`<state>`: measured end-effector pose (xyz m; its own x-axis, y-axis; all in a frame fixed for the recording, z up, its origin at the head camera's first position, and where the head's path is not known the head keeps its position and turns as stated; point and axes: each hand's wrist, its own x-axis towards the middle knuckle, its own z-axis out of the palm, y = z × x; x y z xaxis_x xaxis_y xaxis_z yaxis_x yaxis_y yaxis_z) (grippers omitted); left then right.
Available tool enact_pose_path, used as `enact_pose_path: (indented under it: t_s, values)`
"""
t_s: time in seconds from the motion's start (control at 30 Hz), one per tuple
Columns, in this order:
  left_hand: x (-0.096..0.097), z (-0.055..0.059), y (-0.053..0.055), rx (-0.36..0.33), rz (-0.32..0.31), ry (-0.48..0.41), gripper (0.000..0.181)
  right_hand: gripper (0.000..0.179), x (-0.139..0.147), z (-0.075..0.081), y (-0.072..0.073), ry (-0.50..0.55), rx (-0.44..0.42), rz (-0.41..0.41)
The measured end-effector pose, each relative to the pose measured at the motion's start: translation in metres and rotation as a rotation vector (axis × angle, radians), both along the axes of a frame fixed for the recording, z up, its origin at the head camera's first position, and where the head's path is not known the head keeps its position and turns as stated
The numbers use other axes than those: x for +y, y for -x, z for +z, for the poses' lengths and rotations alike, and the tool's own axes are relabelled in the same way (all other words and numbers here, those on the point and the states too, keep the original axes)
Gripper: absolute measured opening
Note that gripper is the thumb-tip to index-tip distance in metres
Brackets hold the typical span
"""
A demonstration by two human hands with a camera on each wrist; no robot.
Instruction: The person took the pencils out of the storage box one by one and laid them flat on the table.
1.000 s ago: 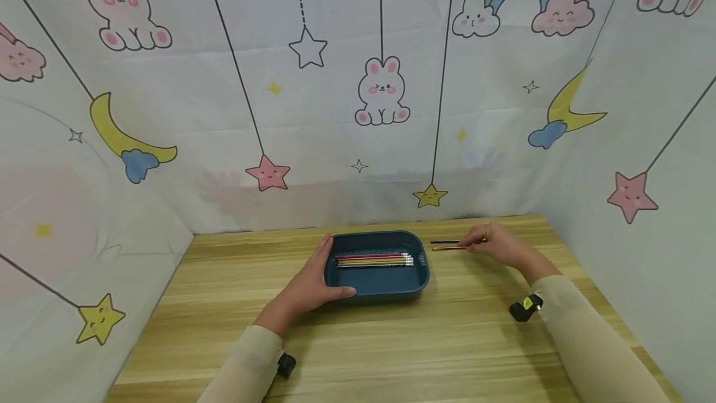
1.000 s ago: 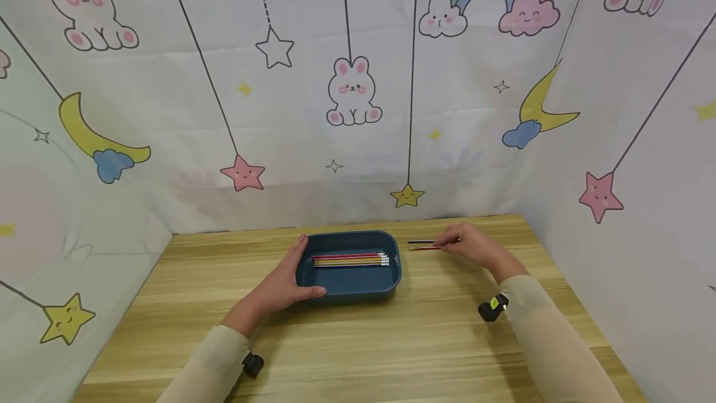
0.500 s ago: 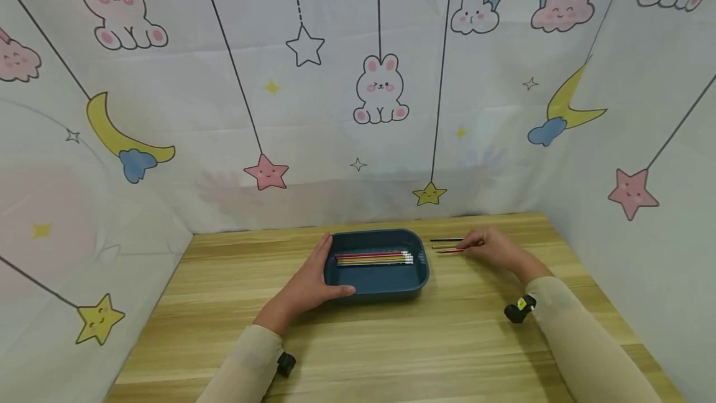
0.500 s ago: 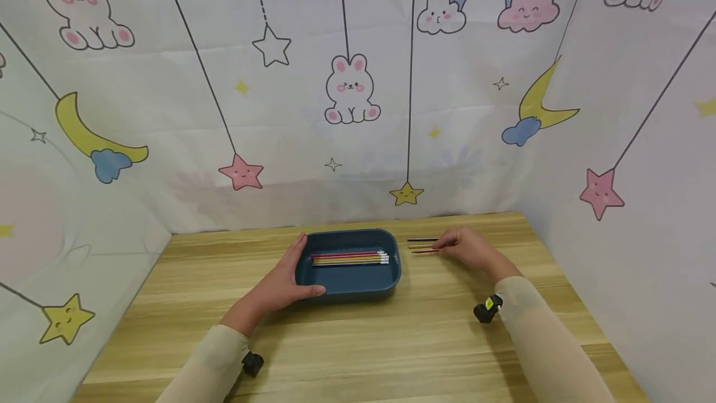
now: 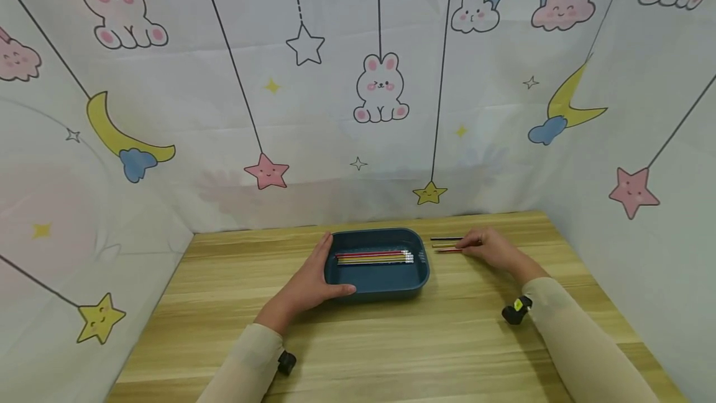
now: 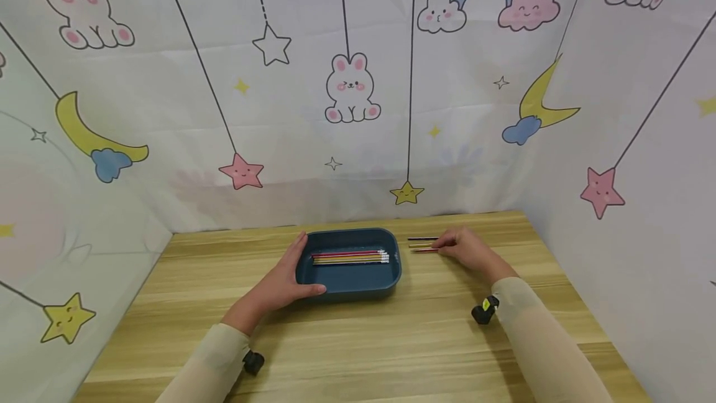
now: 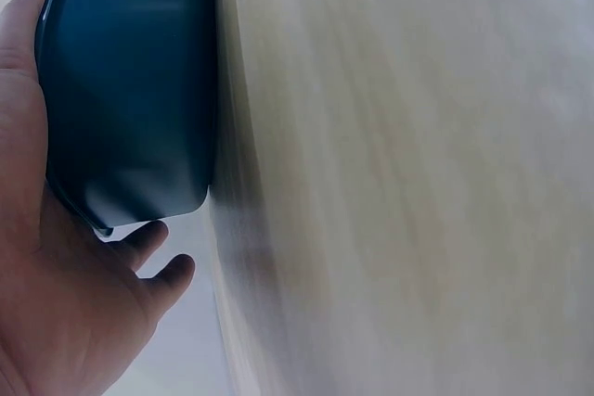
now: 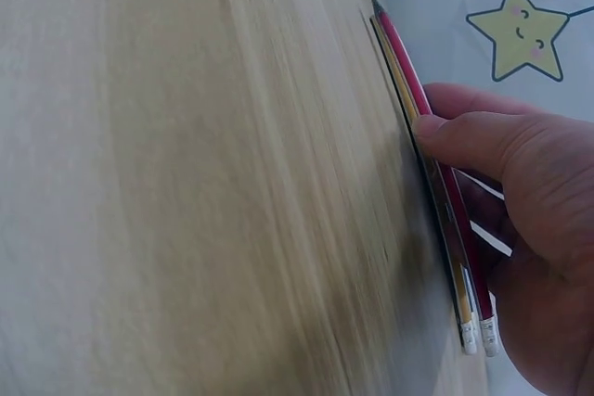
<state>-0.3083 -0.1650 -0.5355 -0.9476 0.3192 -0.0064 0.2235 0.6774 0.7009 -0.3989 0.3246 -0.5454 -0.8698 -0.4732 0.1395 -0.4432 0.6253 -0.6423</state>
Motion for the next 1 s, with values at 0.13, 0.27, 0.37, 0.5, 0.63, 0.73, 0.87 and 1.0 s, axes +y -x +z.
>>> enact_pose_path:
  t_s: [0.13,0.27,0.37,0.5,0.63,0.73,0.87,1.0]
  values:
    - [0.0001,0.0001,0.0001,-0.004,-0.004,0.002,0.134,0.019,-0.002,-0.0034,0.0002,-0.005,0.009,-0.013]
    - [0.0003,0.0001,0.0003,-0.001,-0.003,0.011,0.135,0.017,-0.005,-0.005,0.0004,0.007,0.005,-0.028]
    - [0.0004,0.0006,0.0001,0.003,0.0,0.012,0.135,0.017,-0.0071,-0.0052,0.0004,0.015,-0.003,-0.046]
    - [0.0005,0.002,-0.0006,0.004,0.0,0.012,0.135,0.017,-0.0083,-0.0044,-0.0005,0.013,-0.002,-0.068]
    - [0.0008,0.0025,-0.0011,0.001,0.001,0.009,0.135,0.015,-0.0086,-0.0039,-0.0016,0.016,0.012,-0.066]
    - [0.001,0.0033,-0.0014,-0.001,0.001,0.002,0.134,0.015,-0.0082,-0.0043,-0.0013,0.016,0.024,-0.064]
    - [0.0011,0.0033,-0.001,0.0,0.0,0.005,0.133,0.014,-0.0082,-0.0046,-0.0009,0.001,0.032,-0.068]
    - [0.0008,0.0021,-0.0002,0.004,0.002,0.008,0.133,0.014,-0.0087,-0.0042,-0.0011,-0.012,0.041,-0.062]
